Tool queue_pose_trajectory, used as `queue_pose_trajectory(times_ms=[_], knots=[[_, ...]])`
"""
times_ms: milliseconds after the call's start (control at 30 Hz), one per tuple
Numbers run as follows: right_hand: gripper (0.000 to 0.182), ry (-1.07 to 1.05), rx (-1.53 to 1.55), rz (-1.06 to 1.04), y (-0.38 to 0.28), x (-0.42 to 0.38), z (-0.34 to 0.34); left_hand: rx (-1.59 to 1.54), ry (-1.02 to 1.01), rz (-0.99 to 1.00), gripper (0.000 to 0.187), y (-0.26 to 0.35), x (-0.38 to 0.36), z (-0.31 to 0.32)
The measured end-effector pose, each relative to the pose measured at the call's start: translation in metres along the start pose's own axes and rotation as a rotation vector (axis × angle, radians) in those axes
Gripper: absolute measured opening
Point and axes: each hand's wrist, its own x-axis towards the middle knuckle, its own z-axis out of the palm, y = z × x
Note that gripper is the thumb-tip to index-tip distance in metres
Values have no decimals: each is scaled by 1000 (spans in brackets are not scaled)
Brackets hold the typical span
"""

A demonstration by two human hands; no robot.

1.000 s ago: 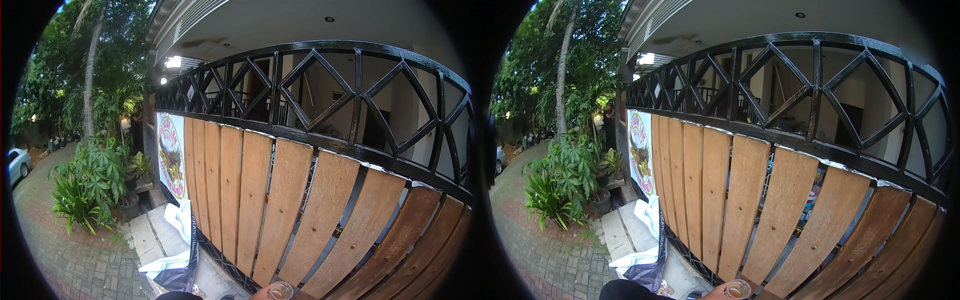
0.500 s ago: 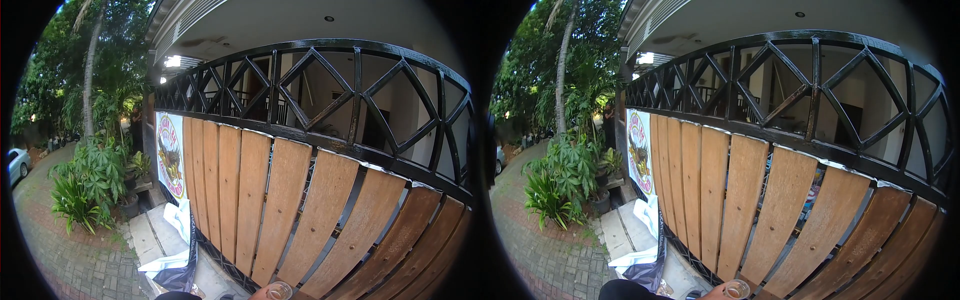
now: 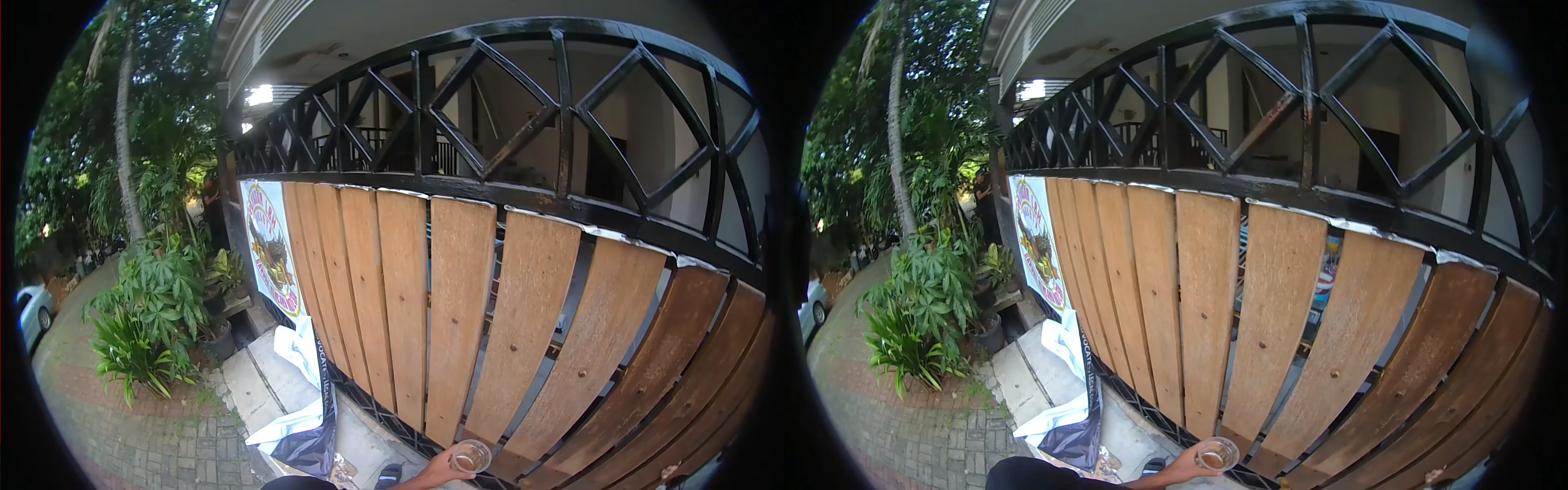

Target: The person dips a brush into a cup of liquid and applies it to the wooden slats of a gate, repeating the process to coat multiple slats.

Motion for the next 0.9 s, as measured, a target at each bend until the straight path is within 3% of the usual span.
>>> queue_pose_trajectory(times_ms=[33, 67, 100, 200, 300, 633, 900], knots=[[33, 65, 14, 1, -15, -77, 24, 207, -32, -103, 80, -13, 5, -11], [24, 591, -111, -58, -46, -112, 92, 207, -34, -75, 80, -33, 7, -15], [23, 667, -172, -88, -12, -73, 28, 233, -16, -52, 80, -32, 6, -14], [21, 638, -80, -234, -5, -79, 31, 130, -24, -106, 80, -12, 9, -6], [22, 844, -189, -194, -28, -96, 66, 143, -14, -71, 79, -7, 10, 1], [19, 826, -33, -190, -60, -118, 97, 233, -118, -141, 77, -9, 11, 5], [21, 800, 70, -246, -74, -77, 128, 221, -146, -125, 75, -4, 21, 8]])
